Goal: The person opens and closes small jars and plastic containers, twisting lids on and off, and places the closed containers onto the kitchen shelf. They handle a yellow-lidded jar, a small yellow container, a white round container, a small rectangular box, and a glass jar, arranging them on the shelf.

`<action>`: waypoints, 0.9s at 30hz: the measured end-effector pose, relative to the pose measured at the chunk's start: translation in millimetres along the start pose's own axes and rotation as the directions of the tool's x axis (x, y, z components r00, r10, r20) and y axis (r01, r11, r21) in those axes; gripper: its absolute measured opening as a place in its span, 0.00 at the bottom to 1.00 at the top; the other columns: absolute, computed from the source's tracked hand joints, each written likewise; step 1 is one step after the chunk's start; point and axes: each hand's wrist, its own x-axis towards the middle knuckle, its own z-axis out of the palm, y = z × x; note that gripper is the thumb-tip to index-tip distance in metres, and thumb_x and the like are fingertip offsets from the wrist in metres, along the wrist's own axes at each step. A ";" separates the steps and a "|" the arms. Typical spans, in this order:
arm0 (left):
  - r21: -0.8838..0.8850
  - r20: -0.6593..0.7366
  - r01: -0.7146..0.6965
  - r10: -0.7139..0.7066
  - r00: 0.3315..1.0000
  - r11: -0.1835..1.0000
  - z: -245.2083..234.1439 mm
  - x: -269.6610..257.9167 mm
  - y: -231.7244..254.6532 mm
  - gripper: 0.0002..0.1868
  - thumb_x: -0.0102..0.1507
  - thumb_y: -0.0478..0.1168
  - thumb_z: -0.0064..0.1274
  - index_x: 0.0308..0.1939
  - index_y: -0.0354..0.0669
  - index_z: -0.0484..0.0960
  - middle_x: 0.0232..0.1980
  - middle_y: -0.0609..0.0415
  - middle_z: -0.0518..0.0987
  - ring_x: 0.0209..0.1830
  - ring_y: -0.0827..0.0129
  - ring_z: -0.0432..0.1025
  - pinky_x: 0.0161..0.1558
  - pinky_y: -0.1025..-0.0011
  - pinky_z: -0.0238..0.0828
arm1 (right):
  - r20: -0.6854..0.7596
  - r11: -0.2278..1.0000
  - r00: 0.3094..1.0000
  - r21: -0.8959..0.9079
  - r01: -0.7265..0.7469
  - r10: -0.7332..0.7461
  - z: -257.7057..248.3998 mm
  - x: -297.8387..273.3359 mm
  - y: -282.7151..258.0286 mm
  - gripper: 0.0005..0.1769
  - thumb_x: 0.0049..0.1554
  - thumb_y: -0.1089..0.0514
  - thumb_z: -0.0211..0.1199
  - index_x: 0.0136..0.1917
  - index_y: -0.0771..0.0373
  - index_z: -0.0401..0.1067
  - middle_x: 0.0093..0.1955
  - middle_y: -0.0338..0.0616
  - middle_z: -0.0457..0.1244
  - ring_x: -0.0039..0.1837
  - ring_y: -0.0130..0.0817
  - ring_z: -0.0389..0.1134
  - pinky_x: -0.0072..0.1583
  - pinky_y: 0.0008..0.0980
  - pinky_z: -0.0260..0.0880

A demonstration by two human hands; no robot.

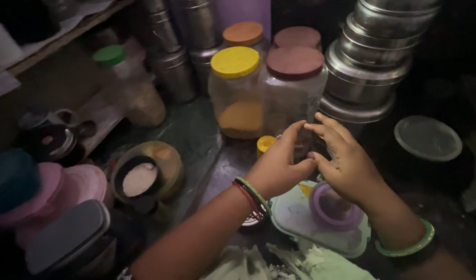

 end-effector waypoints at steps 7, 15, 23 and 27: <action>-0.023 0.088 -0.080 0.082 0.993 0.997 7.5 23.8 -19.0 0.43 0.62 0.38 0.58 0.78 0.34 0.55 0.68 0.39 0.73 0.65 0.58 0.73 0.63 0.64 0.73 | -0.072 1.000 0.997 -0.012 -0.013 0.012 -4.3 -7.3 24.0 0.33 0.52 0.63 0.63 0.71 0.57 0.67 0.80 0.53 0.54 0.78 0.50 0.58 0.72 0.43 0.59; 0.064 0.148 0.035 -0.044 0.988 0.997 13.7 27.5 -30.3 0.45 0.59 0.41 0.60 0.78 0.41 0.56 0.74 0.38 0.68 0.72 0.54 0.65 0.60 0.60 0.72 | -0.372 0.909 0.918 -0.322 -0.264 0.135 -13.5 -25.7 92.8 0.30 0.55 0.55 0.68 0.70 0.57 0.70 0.80 0.57 0.55 0.81 0.57 0.54 0.77 0.52 0.53; 0.112 0.137 0.074 -0.089 0.987 0.991 13.5 23.5 -42.4 0.41 0.60 0.43 0.61 0.75 0.40 0.61 0.73 0.40 0.69 0.73 0.52 0.66 0.66 0.59 0.67 | -0.458 0.603 0.818 -0.560 -0.569 0.347 -28.6 -44.1 165.4 0.40 0.56 0.47 0.70 0.76 0.63 0.64 0.81 0.59 0.49 0.84 0.59 0.41 0.76 0.66 0.38; 0.143 0.140 0.133 -0.154 0.978 0.981 9.5 22.3 -45.2 0.40 0.60 0.43 0.60 0.74 0.41 0.62 0.73 0.41 0.69 0.73 0.54 0.65 0.67 0.60 0.64 | -0.436 0.553 0.779 -0.550 -0.627 0.450 -27.7 -47.1 175.3 0.39 0.56 0.48 0.70 0.76 0.62 0.63 0.78 0.57 0.51 0.84 0.58 0.41 0.75 0.67 0.39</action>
